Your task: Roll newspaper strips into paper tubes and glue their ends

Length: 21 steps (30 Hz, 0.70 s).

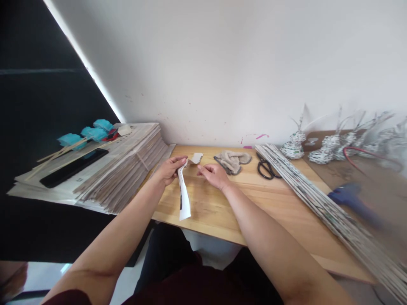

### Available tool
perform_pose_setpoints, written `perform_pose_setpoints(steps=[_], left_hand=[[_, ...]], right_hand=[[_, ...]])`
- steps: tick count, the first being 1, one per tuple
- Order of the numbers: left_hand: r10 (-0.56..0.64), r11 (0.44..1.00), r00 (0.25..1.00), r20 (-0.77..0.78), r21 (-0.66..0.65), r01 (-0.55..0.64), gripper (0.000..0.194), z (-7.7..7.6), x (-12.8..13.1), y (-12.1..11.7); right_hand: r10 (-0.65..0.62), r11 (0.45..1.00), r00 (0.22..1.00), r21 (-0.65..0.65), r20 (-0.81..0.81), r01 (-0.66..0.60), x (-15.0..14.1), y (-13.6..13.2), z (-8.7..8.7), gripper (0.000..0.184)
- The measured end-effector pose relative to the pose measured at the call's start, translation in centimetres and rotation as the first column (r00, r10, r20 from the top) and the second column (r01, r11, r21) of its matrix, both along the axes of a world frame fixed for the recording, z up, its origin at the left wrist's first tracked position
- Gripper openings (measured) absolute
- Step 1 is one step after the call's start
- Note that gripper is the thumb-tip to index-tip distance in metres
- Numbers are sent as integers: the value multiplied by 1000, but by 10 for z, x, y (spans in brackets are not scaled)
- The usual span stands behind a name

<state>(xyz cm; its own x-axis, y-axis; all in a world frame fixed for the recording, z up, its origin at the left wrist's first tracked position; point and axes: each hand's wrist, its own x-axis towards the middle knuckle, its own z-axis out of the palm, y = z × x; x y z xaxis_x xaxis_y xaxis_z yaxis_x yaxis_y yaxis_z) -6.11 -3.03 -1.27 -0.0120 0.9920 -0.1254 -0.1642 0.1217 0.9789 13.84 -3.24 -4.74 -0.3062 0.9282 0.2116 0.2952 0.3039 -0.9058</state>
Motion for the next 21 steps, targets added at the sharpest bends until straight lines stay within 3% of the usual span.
perform_pose_setpoints(steps=[3, 8, 16, 21], left_hand=[[1, 1000, 1000, 27, 11, -1, 46, -12, 8, 4], [-57, 998, 997, 46, 34, 55, 54, -23, 18, 3], [-146, 981, 989, -7, 131, 146, 74, -24, 22, -13], [-189, 965, 975, -117, 162, 207, 76, -27, 23, -24]], right_hand=[[84, 993, 995, -81, -47, -88, -3, -2, 0, 47], [26, 975, 977, -208, -213, -71, -7, 1, -3, 46], [104, 927, 941, -312, -323, -210, -2, 2, 2, 45], [56, 919, 928, -344, -368, -192, -2, 3, 2, 38]])
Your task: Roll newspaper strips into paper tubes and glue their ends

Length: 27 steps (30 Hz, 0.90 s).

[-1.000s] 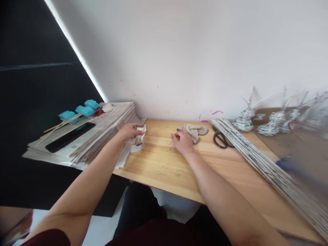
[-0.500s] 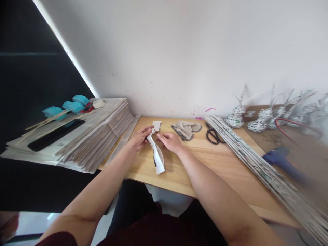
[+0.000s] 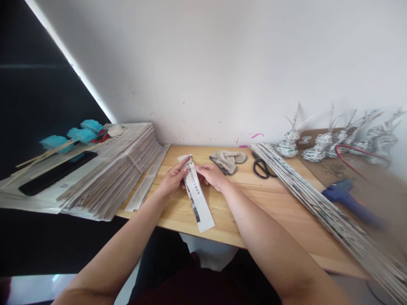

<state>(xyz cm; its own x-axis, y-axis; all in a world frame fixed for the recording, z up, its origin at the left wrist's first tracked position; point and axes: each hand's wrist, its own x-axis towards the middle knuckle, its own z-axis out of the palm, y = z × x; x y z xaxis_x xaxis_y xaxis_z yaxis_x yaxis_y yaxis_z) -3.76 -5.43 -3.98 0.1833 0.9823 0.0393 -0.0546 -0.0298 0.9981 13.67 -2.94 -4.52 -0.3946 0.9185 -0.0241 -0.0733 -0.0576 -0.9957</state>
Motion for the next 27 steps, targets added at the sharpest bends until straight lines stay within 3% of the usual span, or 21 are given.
perform_pose_setpoints(steps=[4, 7, 11, 13, 15, 17, 18, 19, 20, 23, 27], left_hand=[[7, 999, 998, -62, 35, -5, 73, -5, 1, -4], [101, 991, 992, -70, 92, -95, 63, -1, 1, -8], [219, 961, 975, -32, 182, -210, 52, 14, 4, -41], [78, 985, 994, -73, 161, -65, 44, 19, 9, -74], [-258, 959, 953, -160, 77, 272, 28, 15, 15, -110], [-607, 791, 770, -196, -60, 608, 28, -2, 19, -141], [-708, 704, 678, -196, -128, 698, 30, -14, 20, -152], [-739, 673, 645, -194, -166, 721, 31, -28, 19, -160], [-749, 662, 629, -211, -185, 726, 31, -42, 19, -165], [-675, 738, 696, -245, -195, 646, 35, -81, 14, -166], [-633, 774, 714, -299, -224, 593, 40, -106, 13, -156]], right_hand=[[-14, 1000, 1000, -9, 11, 14, -2, 0, -2, 29], [-118, 990, 992, -80, -47, 114, -3, 2, -3, 22], [-218, 970, 966, -140, -139, 199, -1, 7, -3, 20], [-201, 974, 966, -141, -161, 180, 0, 9, -4, 20], [-185, 977, 967, -143, -176, 161, 1, 9, -5, 19], [-183, 977, 965, -146, -186, 157, 2, 10, -5, 18], [-184, 976, 964, -149, -191, 157, 2, 10, -6, 17], [-186, 976, 963, -151, -196, 158, 2, 10, -6, 17], [-186, 976, 962, -154, -200, 157, 2, 9, -6, 18], [-165, 980, 964, -149, -210, 135, 3, 8, -6, 20], [-125, 985, 963, -146, -237, 92, 5, 7, -6, 24]])
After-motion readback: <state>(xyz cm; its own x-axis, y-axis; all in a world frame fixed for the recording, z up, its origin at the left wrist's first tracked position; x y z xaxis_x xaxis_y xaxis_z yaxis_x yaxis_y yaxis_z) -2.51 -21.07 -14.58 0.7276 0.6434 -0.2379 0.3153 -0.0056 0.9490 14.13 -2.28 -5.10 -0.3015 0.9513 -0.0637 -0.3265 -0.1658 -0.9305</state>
